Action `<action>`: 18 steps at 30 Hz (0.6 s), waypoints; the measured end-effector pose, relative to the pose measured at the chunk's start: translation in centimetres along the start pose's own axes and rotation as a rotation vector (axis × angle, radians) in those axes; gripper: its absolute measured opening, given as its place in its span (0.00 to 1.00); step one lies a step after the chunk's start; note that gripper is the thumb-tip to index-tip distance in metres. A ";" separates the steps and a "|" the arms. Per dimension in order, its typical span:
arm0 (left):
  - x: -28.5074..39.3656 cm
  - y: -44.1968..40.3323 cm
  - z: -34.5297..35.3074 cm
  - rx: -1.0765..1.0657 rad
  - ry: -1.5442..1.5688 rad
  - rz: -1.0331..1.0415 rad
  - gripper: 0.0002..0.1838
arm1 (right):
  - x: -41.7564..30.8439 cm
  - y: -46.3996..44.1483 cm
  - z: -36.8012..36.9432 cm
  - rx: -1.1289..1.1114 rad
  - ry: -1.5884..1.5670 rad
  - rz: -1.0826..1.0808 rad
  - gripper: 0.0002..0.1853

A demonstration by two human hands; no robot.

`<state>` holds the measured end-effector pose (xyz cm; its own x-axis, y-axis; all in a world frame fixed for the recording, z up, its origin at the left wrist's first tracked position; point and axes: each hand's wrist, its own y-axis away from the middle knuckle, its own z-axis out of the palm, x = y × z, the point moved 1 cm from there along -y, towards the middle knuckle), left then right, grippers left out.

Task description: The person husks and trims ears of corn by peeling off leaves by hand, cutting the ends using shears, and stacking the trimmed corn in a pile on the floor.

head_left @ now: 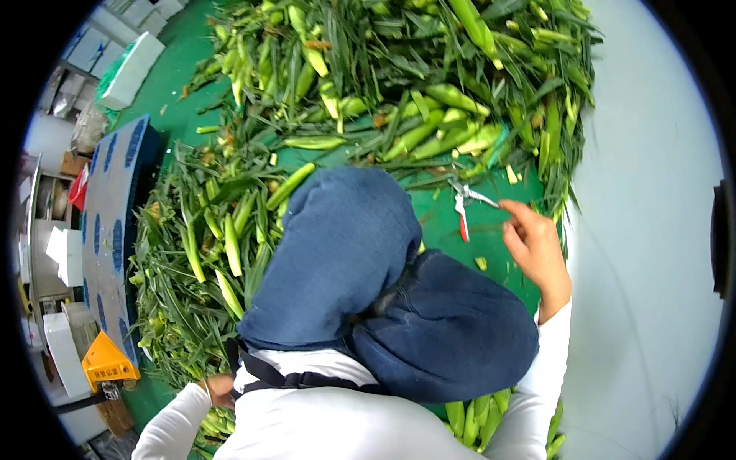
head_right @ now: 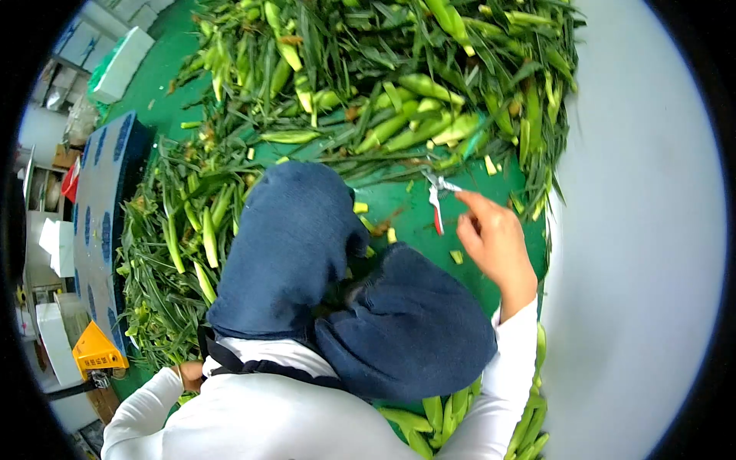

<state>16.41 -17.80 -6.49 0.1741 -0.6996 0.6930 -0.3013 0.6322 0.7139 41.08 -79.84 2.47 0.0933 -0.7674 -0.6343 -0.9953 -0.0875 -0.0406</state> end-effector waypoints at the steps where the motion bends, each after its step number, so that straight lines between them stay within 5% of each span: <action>1: -0.2 -0.7 -0.4 -0.010 0.003 -0.002 0.25 | 0.7 0.0 0.2 -0.006 0.025 -0.002 0.15; 12: -3.6 -1.1 -1.5 -0.123 0.084 -0.257 0.23 | 8.2 -5.3 9.8 -0.230 -0.059 -0.011 0.15; 16: -8.0 -3.4 -8.4 -0.300 -0.040 -0.360 0.23 | 15.7 -7.0 15.9 -0.091 0.107 0.010 0.16; 18: -8.9 -8.7 -15.5 -0.105 -0.192 -0.246 0.23 | 16.6 -7.6 16.3 -0.170 0.367 0.294 0.22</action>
<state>32.06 -11.92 -17.35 0.0462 -0.8792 0.4742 -0.1724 0.4605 0.8707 49.78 -81.58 -20.29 -0.1575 -0.9453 -0.2856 -0.9657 0.0870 0.2445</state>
